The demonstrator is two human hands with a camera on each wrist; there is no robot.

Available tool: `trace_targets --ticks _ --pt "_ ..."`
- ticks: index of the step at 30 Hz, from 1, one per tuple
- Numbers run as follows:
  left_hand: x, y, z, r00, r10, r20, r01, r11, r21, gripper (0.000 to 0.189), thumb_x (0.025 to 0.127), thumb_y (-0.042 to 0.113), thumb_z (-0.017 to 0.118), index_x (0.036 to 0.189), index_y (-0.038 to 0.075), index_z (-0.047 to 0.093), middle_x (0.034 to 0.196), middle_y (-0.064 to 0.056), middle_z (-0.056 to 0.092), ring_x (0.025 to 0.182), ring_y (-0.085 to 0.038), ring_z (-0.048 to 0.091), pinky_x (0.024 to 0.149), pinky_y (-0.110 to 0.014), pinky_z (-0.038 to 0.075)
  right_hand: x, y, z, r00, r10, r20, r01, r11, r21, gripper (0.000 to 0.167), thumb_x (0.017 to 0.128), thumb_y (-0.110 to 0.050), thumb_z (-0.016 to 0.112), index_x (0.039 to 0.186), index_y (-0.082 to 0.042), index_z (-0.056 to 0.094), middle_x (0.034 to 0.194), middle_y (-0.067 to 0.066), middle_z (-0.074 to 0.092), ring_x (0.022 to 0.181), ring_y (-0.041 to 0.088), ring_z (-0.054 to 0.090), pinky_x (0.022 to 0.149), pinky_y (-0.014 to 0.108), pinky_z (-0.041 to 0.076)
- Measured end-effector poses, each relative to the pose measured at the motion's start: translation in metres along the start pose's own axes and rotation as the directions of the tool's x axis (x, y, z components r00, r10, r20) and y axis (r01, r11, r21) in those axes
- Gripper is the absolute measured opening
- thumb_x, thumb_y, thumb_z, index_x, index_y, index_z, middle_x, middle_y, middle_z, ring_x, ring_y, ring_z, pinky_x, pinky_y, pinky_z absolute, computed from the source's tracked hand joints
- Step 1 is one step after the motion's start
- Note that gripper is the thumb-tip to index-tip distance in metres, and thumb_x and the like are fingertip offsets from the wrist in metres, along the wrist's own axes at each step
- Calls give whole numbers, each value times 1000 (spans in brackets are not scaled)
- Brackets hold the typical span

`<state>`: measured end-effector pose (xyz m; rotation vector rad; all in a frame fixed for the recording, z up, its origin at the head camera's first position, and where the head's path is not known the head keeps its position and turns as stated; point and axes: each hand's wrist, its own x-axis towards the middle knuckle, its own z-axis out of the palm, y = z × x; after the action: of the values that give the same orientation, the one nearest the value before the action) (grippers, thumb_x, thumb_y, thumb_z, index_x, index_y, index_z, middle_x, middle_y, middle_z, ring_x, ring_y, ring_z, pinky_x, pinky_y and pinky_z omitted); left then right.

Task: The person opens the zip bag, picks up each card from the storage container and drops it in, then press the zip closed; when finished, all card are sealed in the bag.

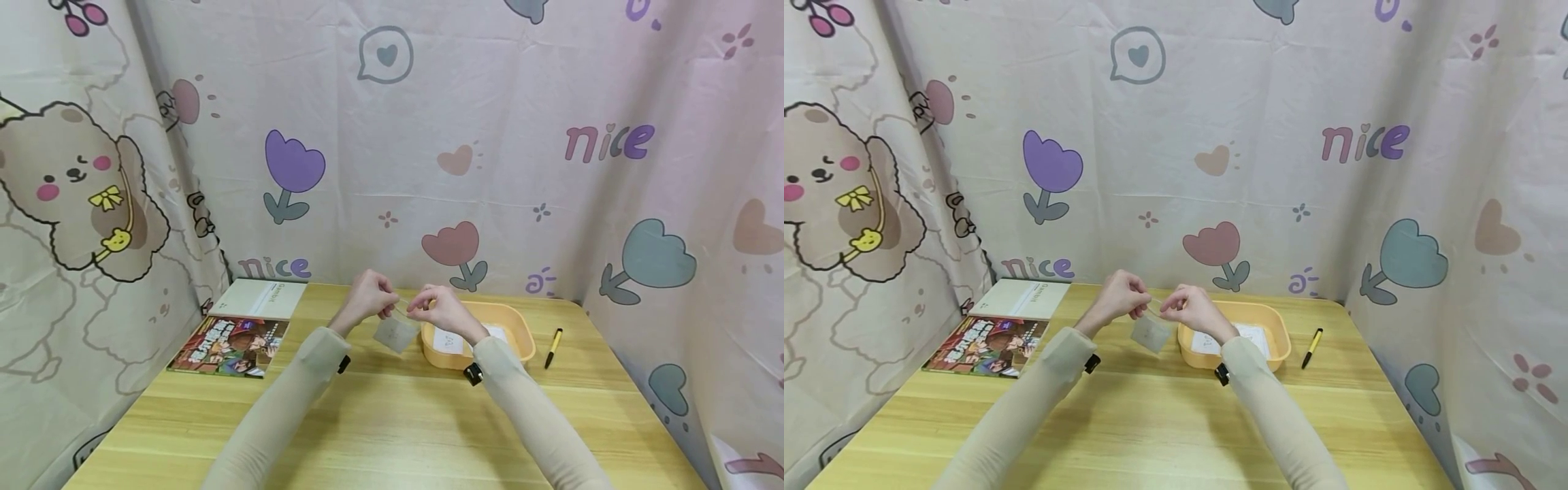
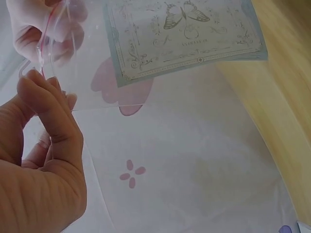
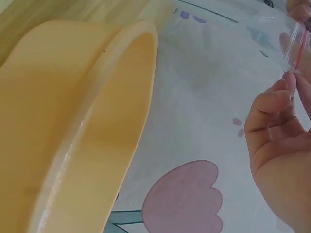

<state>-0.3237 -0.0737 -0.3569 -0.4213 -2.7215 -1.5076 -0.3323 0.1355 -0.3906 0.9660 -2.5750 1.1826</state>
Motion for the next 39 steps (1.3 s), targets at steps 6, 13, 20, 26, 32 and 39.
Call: trace_targets --ticks 6,13,20,26,32,39 --pt "-1 -2 1 1000 5 -18 -5 1000 -14 8 81 4 67 76 -1 71 62 -8 68 48 -16 64 54 -38 61 -3 4 -1 999 -24 -26 26 996 87 5 84 -17 77 89 -17 78 85 -3 68 79 12 59 71 30 52" --pt "0 -5 1 1000 -7 -21 7 1000 -11 10 82 5 68 73 5 71 63 -8 68 48 -16 63 52 -35 60 -10 15 -8 997 76 -23 -70 981 183 14 88 -18 73 98 -10 76 93 8 74 82 18 66 68 29 56" --pt "1 -5 1 1000 -12 -21 12 1000 8 9 81 4 67 74 4 71 64 -8 68 49 -16 63 52 -33 60 -15 32 -17 986 168 7 -164 956 241 18 88 -12 72 103 -1 74 97 16 73 76 14 64 63 32 58" --pt "1 -6 2 1000 -4 -22 4 1000 20 9 82 5 67 74 5 71 64 -7 68 49 -16 63 48 -29 58 -20 57 -20 979 204 27 -205 955 215 19 86 -6 72 104 2 72 98 21 72 78 17 66 59 24 54" --pt "-1 -8 2 999 23 -25 -22 1000 12 10 82 5 66 73 4 70 63 -7 68 48 -16 63 49 -32 59 -29 80 -23 966 250 63 -257 951 169 29 85 0 70 112 10 66 109 30 67 93 24 68 78 25 57" --pt "-1 -7 2 999 16 -40 -15 1000 22 10 82 6 67 72 5 70 63 -7 68 48 -16 63 49 -31 59 -37 96 -24 956 276 102 -287 951 113 31 83 2 69 114 6 67 109 22 69 98 25 65 90 38 56"
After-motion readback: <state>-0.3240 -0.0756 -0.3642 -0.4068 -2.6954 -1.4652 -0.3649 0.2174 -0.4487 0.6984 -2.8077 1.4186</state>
